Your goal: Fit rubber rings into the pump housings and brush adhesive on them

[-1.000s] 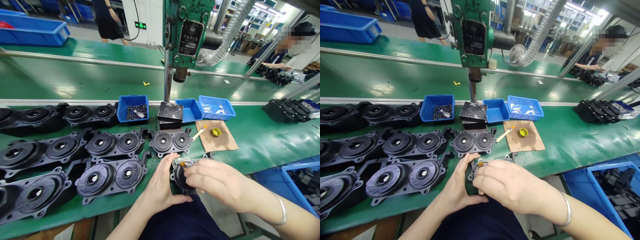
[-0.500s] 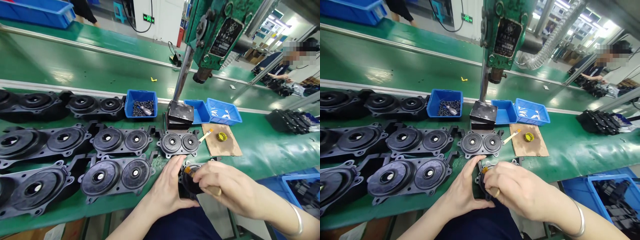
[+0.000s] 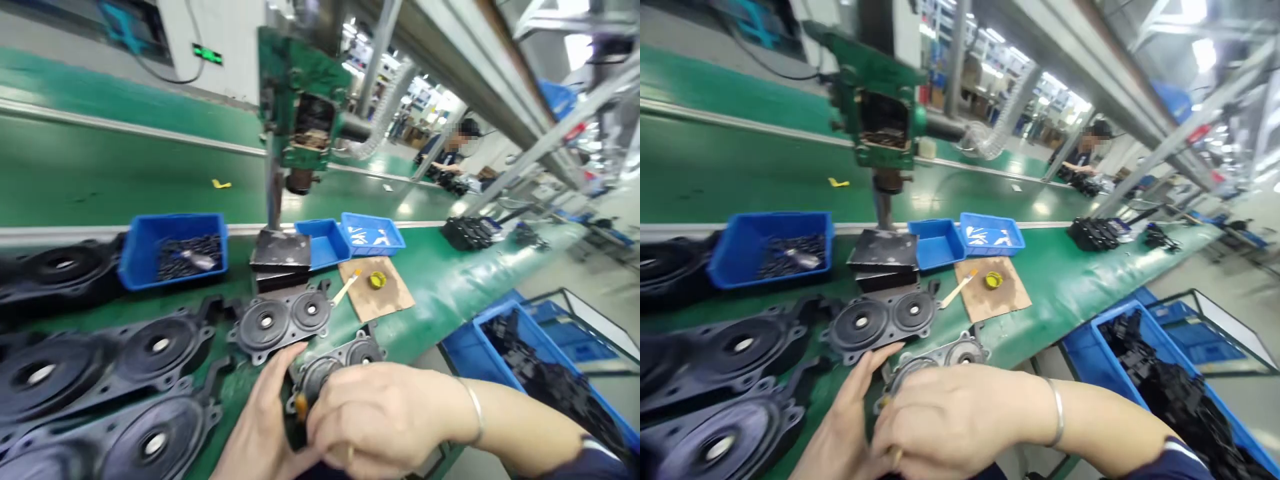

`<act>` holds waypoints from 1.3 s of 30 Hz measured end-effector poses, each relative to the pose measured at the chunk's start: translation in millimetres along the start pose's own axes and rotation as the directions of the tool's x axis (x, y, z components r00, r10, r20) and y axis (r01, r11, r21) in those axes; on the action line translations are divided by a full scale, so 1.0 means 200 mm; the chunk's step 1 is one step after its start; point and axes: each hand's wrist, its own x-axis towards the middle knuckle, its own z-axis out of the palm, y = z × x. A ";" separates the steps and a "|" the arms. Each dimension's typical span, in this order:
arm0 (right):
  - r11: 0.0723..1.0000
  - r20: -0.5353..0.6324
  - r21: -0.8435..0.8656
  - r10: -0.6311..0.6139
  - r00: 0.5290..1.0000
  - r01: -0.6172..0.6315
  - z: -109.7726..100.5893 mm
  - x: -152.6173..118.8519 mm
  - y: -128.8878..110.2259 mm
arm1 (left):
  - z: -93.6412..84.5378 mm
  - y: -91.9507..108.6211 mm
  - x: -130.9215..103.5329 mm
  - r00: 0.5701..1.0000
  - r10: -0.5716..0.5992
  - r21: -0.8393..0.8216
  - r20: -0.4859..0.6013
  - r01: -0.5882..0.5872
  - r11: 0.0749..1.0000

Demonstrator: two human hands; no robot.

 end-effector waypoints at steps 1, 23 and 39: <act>0.999 -0.003 -0.008 -0.035 0.999 0.035 0.00 -0.01 0.00 | 0.01 -0.01 0.00 1.000 0.012 0.000 -0.015 -0.012 1.000; 0.969 -0.295 -0.125 0.170 0.940 -0.215 0.04 -0.42 -0.01 | -0.04 0.06 0.06 0.989 0.109 0.165 0.096 -0.123 0.979; 0.986 -0.228 -0.151 0.040 0.973 -0.076 0.01 -0.46 -0.07 | -0.05 0.07 0.07 0.992 0.068 0.154 0.110 -0.084 0.984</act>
